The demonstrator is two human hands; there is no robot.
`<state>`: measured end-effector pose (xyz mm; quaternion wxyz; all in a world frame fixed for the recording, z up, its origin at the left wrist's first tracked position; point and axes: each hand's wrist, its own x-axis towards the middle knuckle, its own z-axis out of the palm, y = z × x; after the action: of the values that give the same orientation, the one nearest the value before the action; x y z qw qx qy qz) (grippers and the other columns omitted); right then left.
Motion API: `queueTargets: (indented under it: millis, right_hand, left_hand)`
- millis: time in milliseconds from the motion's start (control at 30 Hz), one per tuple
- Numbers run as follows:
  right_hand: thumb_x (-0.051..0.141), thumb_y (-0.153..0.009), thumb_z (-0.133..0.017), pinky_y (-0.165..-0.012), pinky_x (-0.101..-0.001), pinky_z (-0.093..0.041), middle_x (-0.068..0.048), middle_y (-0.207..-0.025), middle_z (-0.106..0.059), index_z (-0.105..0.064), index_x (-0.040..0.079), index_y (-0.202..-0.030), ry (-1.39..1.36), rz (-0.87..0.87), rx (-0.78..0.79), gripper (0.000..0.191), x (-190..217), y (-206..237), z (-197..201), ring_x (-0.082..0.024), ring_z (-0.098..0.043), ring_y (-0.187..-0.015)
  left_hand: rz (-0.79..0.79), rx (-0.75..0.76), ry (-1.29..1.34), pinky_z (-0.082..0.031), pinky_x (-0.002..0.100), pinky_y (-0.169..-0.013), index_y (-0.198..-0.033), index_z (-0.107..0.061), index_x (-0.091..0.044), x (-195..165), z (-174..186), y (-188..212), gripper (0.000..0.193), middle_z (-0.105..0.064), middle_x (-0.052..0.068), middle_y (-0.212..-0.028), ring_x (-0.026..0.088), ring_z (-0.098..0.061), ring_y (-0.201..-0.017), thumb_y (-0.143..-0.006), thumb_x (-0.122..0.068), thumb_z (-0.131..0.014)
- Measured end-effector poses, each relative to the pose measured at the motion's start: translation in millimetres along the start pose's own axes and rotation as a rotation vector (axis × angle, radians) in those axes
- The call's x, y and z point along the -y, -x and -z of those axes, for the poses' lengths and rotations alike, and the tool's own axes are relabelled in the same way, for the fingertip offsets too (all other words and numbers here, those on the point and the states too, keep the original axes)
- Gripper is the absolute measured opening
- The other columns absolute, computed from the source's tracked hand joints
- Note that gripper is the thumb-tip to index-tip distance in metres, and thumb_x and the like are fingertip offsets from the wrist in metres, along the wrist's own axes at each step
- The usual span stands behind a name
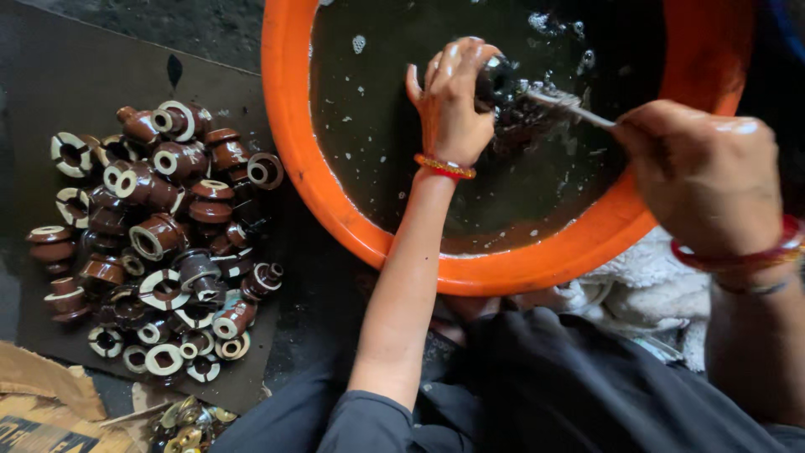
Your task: The person sits on the floor and cleans small brown wooden parts by scrubbing them with a sponge and a thin metal tool in a red basin of water. They repeatedly pick up parts, scrub the exterior and interior, rinse, and place them on a nearby cardboard sheet.
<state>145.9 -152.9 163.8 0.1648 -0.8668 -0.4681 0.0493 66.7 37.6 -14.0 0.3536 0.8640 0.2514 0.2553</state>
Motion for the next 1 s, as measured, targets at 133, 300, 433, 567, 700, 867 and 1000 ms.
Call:
queueTargets:
  millis: [133,300,433,567,700,867,1000]
  right_hand:
    - [0.011,-0.104,-0.072,-0.062,-0.0416,-0.053,-0.021,-0.077,-0.066,-0.075,0.001,-0.096,0.188,-0.081,0.072,0.012,-20.9,7.7,2.5,-0.037,-0.067,-0.067]
    - [0.006,-0.098,-0.067,-0.052,-0.0403,-0.054,-0.020,-0.071,-0.067,-0.074,-0.003,-0.096,0.023,-0.282,0.224,0.012,-68.2,32.4,-12.3,-0.030,-0.068,-0.057]
    - [0.009,-0.106,-0.061,-0.049,-0.0377,-0.052,-0.017,-0.070,-0.068,-0.072,-0.004,-0.096,-0.429,-0.603,0.242,0.020,-109.3,51.8,-11.4,-0.024,-0.068,-0.053]
    - [0.007,-0.106,-0.063,-0.048,-0.0361,-0.051,-0.017,-0.070,-0.068,-0.073,-0.004,-0.100,-0.838,-0.783,0.103,0.016,-111.6,60.4,-14.3,-0.022,-0.067,-0.052]
    - [0.006,-0.106,-0.064,-0.046,-0.0345,-0.051,-0.016,-0.070,-0.068,-0.073,-0.003,-0.103,-0.862,-0.767,0.035,0.013,-74.2,47.5,-5.0,-0.021,-0.065,-0.051]
    - [0.004,-0.105,-0.066,-0.044,-0.0325,-0.049,-0.016,-0.070,-0.067,-0.073,-0.002,-0.107,-0.369,-0.485,0.074,0.010,-12.1,19.7,15.6,-0.020,-0.064,-0.050]
    - [0.001,-0.104,-0.072,-0.051,-0.0326,-0.049,-0.020,-0.077,-0.069,-0.074,-0.005,-0.103,-0.129,-0.096,-0.026,0.006,7.7,0.7,20.3,-0.023,-0.066,-0.058]
  left_hand:
    - [0.142,-0.020,0.041,-0.050,0.050,-0.096,-0.111,-0.059,-0.016,21.4,-1.5,-1.4,0.048,-0.063,0.004,-0.116,0.034,-0.060,-0.115,-0.069,0.006,-0.068]
    - [0.194,0.103,0.061,-0.054,0.046,-0.085,-0.107,-0.057,-0.012,41.3,-7.8,5.3,0.041,-0.065,0.009,-0.107,0.038,-0.063,-0.105,-0.073,0.006,-0.070]
    - [-0.008,0.336,0.345,-0.055,0.043,-0.089,-0.106,-0.061,-0.011,51.9,-21.2,10.6,0.047,-0.065,0.012,-0.104,0.038,-0.065,-0.102,-0.063,-0.005,-0.079]
    - [-0.117,0.558,0.601,-0.053,0.040,-0.091,-0.109,-0.062,-0.006,42.6,-45.8,18.0,0.061,-0.063,0.015,-0.103,0.036,-0.065,-0.099,-0.056,-0.017,-0.090]
    - [0.107,0.565,0.512,-0.055,0.034,-0.096,-0.112,-0.069,-0.007,29.8,-56.4,16.2,0.053,-0.074,0.010,-0.107,0.026,-0.071,-0.104,-0.061,-0.012,-0.085]
    - [0.092,0.568,1.189,-0.052,0.031,-0.108,-0.125,-0.063,-0.003,38.0,-10.3,2.6,0.059,-0.069,0.006,-0.122,0.017,-0.064,-0.117,-0.072,0.006,-0.087]
    - [0.017,0.595,1.263,-0.049,0.028,-0.111,-0.124,-0.062,-0.006,31.4,25.6,-2.1,0.057,-0.066,0.003,-0.122,0.015,-0.062,-0.119,-0.076,0.008,-0.088]
